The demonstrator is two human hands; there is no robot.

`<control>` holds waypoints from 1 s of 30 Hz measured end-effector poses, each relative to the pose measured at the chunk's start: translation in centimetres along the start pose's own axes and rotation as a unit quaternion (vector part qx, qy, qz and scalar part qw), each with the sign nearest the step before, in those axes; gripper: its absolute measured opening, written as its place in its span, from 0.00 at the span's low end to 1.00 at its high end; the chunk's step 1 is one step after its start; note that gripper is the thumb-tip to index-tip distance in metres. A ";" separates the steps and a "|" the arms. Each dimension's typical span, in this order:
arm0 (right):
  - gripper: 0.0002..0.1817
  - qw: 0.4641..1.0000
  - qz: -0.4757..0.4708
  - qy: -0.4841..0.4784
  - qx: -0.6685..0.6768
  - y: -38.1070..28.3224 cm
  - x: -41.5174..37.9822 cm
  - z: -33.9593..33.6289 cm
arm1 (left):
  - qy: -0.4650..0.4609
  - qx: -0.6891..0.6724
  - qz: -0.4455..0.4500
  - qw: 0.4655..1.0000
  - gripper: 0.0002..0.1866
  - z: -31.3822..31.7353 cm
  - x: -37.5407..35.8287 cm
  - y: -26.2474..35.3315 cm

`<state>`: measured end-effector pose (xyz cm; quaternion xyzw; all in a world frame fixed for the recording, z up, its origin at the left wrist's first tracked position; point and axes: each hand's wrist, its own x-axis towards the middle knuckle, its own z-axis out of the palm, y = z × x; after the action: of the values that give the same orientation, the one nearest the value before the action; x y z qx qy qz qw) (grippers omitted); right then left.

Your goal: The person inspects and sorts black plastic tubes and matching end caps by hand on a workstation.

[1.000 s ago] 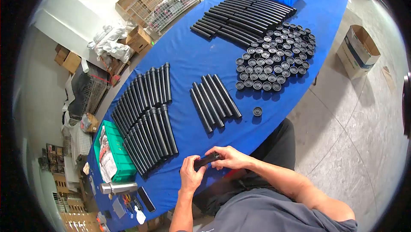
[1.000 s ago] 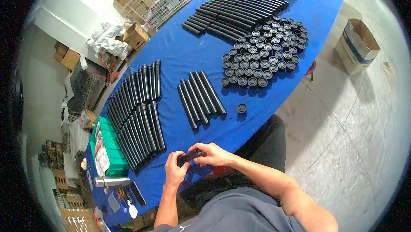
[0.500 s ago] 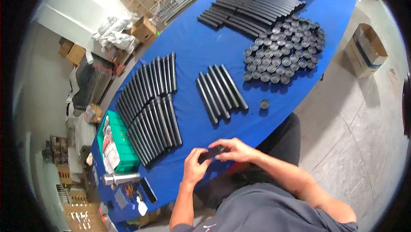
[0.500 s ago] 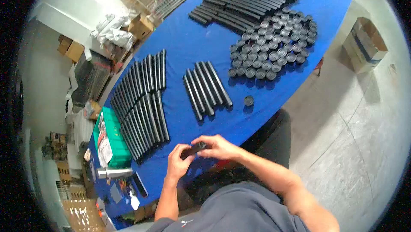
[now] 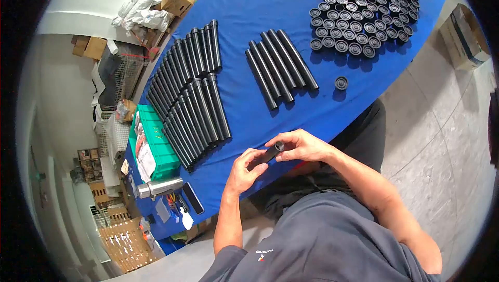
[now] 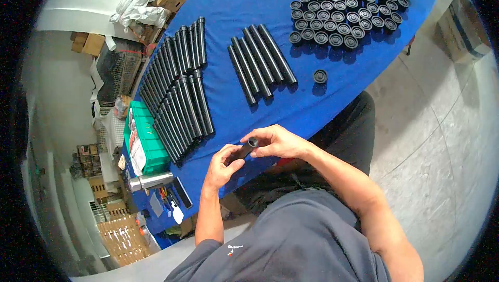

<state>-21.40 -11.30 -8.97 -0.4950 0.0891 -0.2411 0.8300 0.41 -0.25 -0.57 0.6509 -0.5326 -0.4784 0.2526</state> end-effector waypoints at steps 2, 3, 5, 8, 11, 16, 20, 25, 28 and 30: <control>0.23 1.000 0.001 0.006 -0.008 0.2 0.1 0.0 | 0.000 -0.028 0.002 1.000 0.24 -0.1 0.1 -1.0; 0.23 1.000 0.001 0.009 -0.013 0.3 0.0 -0.1 | 0.004 -0.045 -0.010 0.999 0.24 0.0 0.1 -1.0; 0.23 1.000 0.001 0.008 0.019 0.2 0.0 0.0 | 0.011 -0.080 -0.034 0.996 0.24 0.0 0.1 -0.9; 0.23 0.999 0.048 0.013 0.021 -0.2 0.0 -0.1 | 0.041 0.103 0.018 0.994 0.23 0.2 0.3 -0.3; 0.23 1.000 0.025 0.013 -0.004 0.5 0.1 -0.1 | 0.045 0.060 -0.043 0.996 0.22 0.1 0.1 -1.1; 0.21 0.999 0.017 0.022 0.018 0.0 0.0 0.2 | 0.024 -0.034 -0.070 0.997 0.20 -0.1 -0.2 -1.5; 0.21 0.999 0.031 0.019 0.027 0.1 0.1 0.1 | 0.033 0.038 0.052 0.997 0.19 0.0 0.2 -1.2; 0.21 0.999 0.031 0.021 0.013 0.3 0.2 0.0 | 0.037 -0.007 -0.054 0.998 0.22 -0.2 -0.3 -2.1; 0.21 0.999 0.036 0.021 0.017 0.1 0.1 0.0 | 0.027 -0.048 -0.075 0.996 0.23 -0.5 -0.2 -2.2; 0.21 0.999 0.038 0.024 0.011 0.3 0.2 0.0 | 0.031 -0.042 -0.053 0.997 0.21 -0.6 -0.2 -2.2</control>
<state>-21.13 -11.24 -9.25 -0.4762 0.1248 -0.2223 0.8416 1.89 0.50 -2.09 0.6814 -0.4684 -0.4931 0.2704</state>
